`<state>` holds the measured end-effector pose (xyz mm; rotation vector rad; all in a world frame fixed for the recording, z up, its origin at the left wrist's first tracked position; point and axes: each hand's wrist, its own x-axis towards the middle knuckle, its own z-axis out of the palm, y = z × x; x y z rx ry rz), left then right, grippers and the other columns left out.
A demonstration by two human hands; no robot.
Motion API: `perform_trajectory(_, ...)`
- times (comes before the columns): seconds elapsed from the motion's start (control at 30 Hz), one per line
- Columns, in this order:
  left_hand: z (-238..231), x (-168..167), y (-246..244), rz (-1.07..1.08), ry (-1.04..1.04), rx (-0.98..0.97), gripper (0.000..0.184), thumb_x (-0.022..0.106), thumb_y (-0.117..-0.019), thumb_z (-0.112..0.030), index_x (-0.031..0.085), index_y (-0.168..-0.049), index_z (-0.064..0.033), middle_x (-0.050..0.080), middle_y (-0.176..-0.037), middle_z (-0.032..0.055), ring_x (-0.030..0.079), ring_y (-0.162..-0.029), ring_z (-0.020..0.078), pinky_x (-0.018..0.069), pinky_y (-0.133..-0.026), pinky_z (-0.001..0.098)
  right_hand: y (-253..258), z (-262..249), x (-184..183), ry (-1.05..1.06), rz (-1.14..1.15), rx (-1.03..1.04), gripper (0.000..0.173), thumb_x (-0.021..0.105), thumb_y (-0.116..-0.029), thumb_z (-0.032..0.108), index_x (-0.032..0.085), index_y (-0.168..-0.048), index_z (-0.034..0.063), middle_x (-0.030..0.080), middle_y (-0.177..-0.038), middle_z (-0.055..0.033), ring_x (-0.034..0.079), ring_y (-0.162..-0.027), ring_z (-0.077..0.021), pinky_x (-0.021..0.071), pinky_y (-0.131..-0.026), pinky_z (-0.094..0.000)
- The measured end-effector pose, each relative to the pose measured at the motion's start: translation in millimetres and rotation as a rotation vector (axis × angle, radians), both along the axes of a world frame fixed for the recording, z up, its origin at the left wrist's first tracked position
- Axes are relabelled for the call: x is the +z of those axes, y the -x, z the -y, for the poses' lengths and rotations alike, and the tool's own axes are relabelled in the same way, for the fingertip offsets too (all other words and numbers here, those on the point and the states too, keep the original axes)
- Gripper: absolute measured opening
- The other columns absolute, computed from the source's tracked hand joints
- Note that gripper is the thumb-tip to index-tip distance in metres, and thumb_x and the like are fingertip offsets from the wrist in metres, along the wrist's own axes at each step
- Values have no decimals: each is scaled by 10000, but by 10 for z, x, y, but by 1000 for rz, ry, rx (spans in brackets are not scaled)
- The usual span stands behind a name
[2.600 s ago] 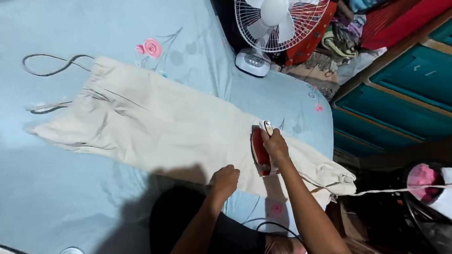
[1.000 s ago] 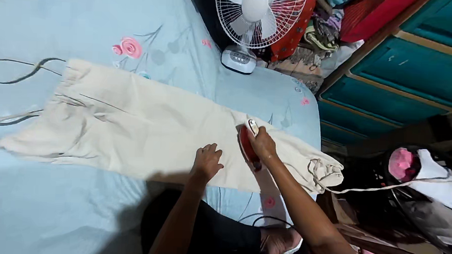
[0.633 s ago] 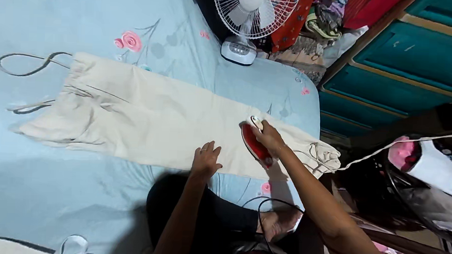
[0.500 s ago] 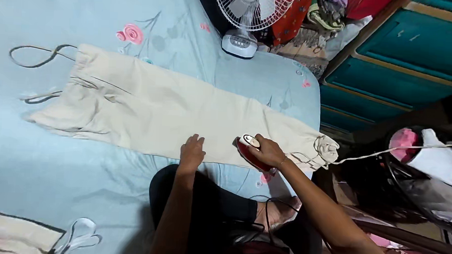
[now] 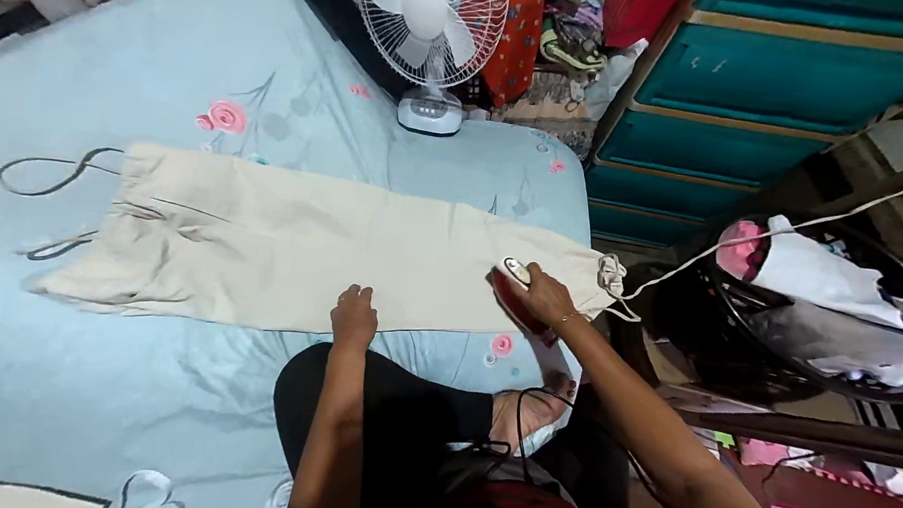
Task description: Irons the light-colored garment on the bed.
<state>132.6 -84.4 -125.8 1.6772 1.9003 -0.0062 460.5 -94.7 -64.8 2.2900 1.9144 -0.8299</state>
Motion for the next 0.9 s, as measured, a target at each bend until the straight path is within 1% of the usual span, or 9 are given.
perform_trajectory(0.1, -9, 47, -63, -2, 30, 19, 464, 638, -994, -81, 546, -1435, 30, 452, -1533, 282, 401, -1454, 460, 374, -1122, 657, -126, -127, -16, -46, -18, -148, 606, 466, -1076, 486, 506, -1381, -36, 656, -1230, -272, 652, -1168, -411, 495, -979, -571)
perform_trajectory(0.2, -16, 67, -123, -3, 68, 31, 678, 758, -946, -265, 480, -1493, 24, 395, -1564, 306, 351, -1476, 483, 363, -1125, 667, 6, -349, -9, -56, -51, -181, 592, 477, -1076, 474, 521, -1360, -44, 653, -1238, -266, 642, -1190, -394, 486, -998, -549)
perform_trajectory(0.27, -26, 62, -160, -33, 86, 35, 782, 795, -912, -325, 441, -1528, 0, 363, -1584, 306, 324, -1491, 482, 361, -1128, 666, 121, -555, -31, -62, -58, -183, 597, 494, -1068, 485, 527, -1355, -38, 659, -1225, -264, 645, -1186, -393, 488, -1000, -550)
perform_trajectory(0.4, -59, 20, -181, -44, 105, 51, 814, 810, -897, -317, 421, -1543, -11, 320, -1607, 306, 305, -1500, 477, 361, -1136, 651, 231, -1079, -186, -110, -99, -271, 629, 498, -1053, 528, 524, -1360, -20, 662, -1214, -267, 655, -1150, -413, 508, -948, -586)
perform_trajectory(0.57, -55, -27, -184, -40, 82, 68, 816, 831, -878, -298, 437, -1530, -7, 358, -1579, 303, 326, -1484, 482, 379, -1124, 648, 262, -1506, -263, -121, -119, -312, 623, 493, -1045, 537, 527, -1360, 0, 666, -1230, -246, 665, -1150, -402, 522, -921, -604)
perform_trajectory(0.67, -29, -30, -177, -17, 44, 75, 798, 835, -874, -276, 452, -1517, 2, 354, -1578, 317, 322, -1481, 498, 369, -1120, 665, 203, -1382, -201, -92, -90, -227, 655, 480, -1045, 567, 519, -1361, -6, 663, -1226, -255, 664, -1147, -411, 520, -925, -612)
perform_trajectory(0.73, -13, -28, -178, -1, 38, 74, 792, 832, -877, -267, 452, -1515, 7, 342, -1580, 329, 314, -1483, 509, 355, -1125, 678, 72, -1171, -200, -109, -62, -213, 665, 495, -1039, 574, 529, -1339, -19, 670, -1182, -271, 671, -1109, -435, 527, -896, -620)
perform_trajectory(0.8, -8, -21, -181, 3, 38, 67, 793, 827, -882, -267, 445, -1520, 9, 329, -1585, 336, 309, -1484, 514, 344, -1126, 691, -120, -966, -225, -144, -28, -266, 672, 505, -1037, 568, 531, -1342, -31, 670, -1166, -286, 674, -1085, -453, 528, -887, -628)
perform_trajectory(0.9, 9, 11, -192, -12, 52, 57, 780, 808, -903, -272, 432, -1532, -5, 320, -1596, 321, 300, -1493, 498, 338, -1133, 679, -422, -788, -187, -152, 12, -438, 680, 493, -1046, 556, 503, -1382, -35, 659, -1214, -292, 661, -1131, -451, 517, -929, -619)
